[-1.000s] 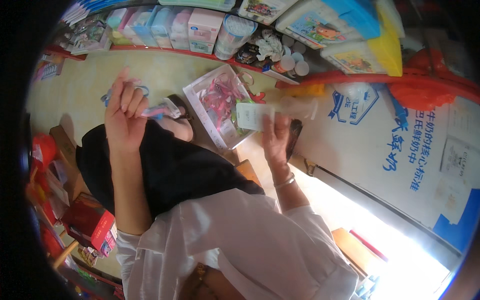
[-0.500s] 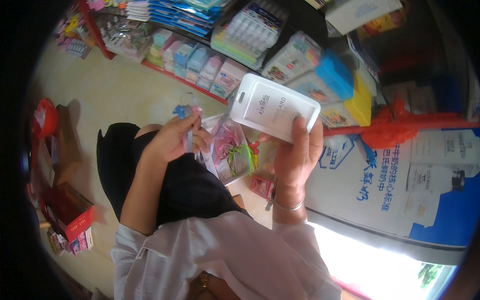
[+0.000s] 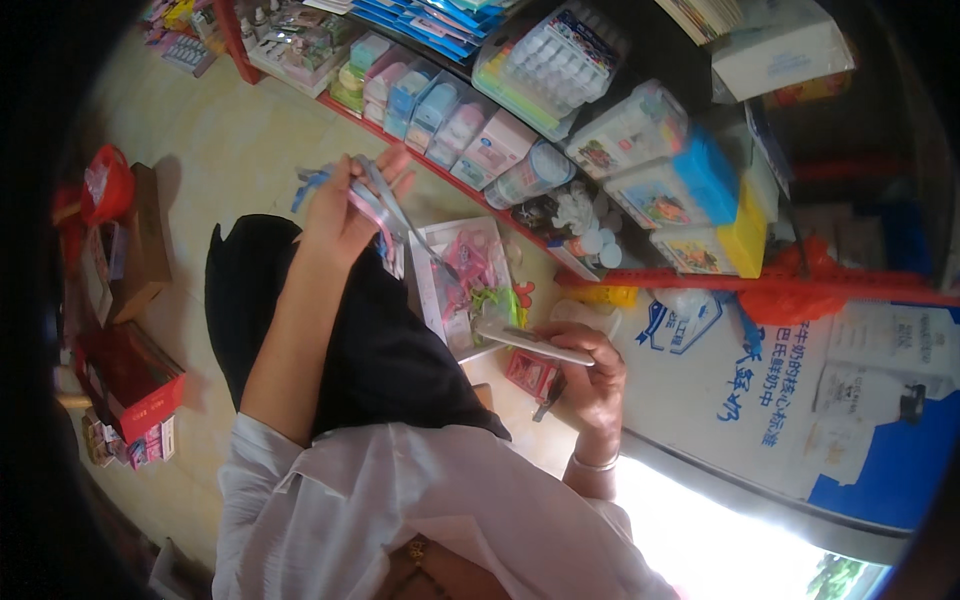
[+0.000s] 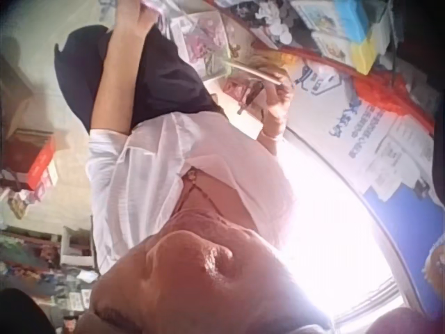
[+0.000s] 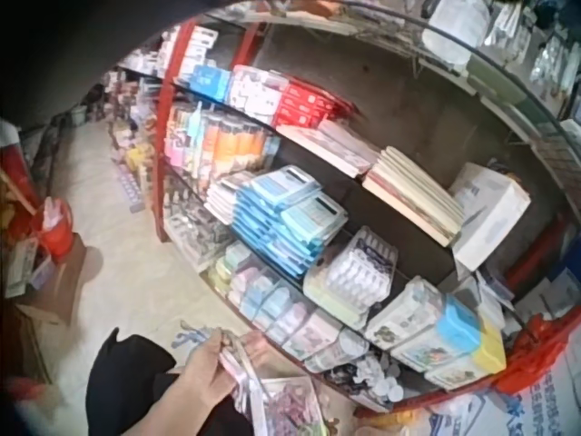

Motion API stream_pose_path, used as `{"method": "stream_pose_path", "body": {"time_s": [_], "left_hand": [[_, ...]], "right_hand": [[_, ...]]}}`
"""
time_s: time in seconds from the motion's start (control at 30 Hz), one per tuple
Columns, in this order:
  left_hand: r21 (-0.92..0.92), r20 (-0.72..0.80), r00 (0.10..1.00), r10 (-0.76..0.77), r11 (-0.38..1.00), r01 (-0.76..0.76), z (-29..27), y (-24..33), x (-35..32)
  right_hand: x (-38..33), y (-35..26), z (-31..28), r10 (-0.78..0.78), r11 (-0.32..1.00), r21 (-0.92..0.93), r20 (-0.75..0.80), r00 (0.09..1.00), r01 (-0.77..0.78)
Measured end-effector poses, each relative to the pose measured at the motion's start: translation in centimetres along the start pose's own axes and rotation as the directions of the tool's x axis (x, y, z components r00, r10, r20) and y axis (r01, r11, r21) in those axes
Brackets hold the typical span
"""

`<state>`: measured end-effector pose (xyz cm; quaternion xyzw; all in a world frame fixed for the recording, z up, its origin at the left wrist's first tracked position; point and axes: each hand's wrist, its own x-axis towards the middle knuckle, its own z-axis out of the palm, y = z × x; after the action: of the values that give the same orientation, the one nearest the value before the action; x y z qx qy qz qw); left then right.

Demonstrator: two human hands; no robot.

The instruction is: The person sits on the floor and assembles keychains by attaching small charms to colorful lanyards. They open a small plastic container, select charms, and clip them onto the lanyards one by one.

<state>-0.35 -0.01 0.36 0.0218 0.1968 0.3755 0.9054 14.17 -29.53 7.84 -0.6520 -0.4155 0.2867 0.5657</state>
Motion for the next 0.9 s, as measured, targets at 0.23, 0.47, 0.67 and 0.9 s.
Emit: {"method": "stream_pose_path", "body": {"time_s": [0.23,0.47,0.67,0.9], "left_hand": [[-0.117,-0.058,0.998,0.000,0.993,-0.007,0.2,-0.1,0.3],[-0.014,0.223,0.975,-0.006,1.000,0.010,-1.3,1.0,0.4],[0.271,0.264,0.964,0.034,0.957,-0.108,-1.2,0.8,0.4],[0.304,0.310,0.950,0.031,0.944,-0.130,-0.4,-0.1,0.2]], "right_hand": [[-0.9,8.8,-1.7,0.143,0.989,0.055,-0.077,0.987,-0.139],[1.3,17.0,0.7,0.313,0.935,0.203,-0.083,0.946,-0.291],[0.4,21.8,1.9,0.349,0.921,0.220,-0.097,0.932,-0.322],[-1.0,25.7,3.4,0.447,0.780,0.511,-0.051,0.893,-0.361]]}}
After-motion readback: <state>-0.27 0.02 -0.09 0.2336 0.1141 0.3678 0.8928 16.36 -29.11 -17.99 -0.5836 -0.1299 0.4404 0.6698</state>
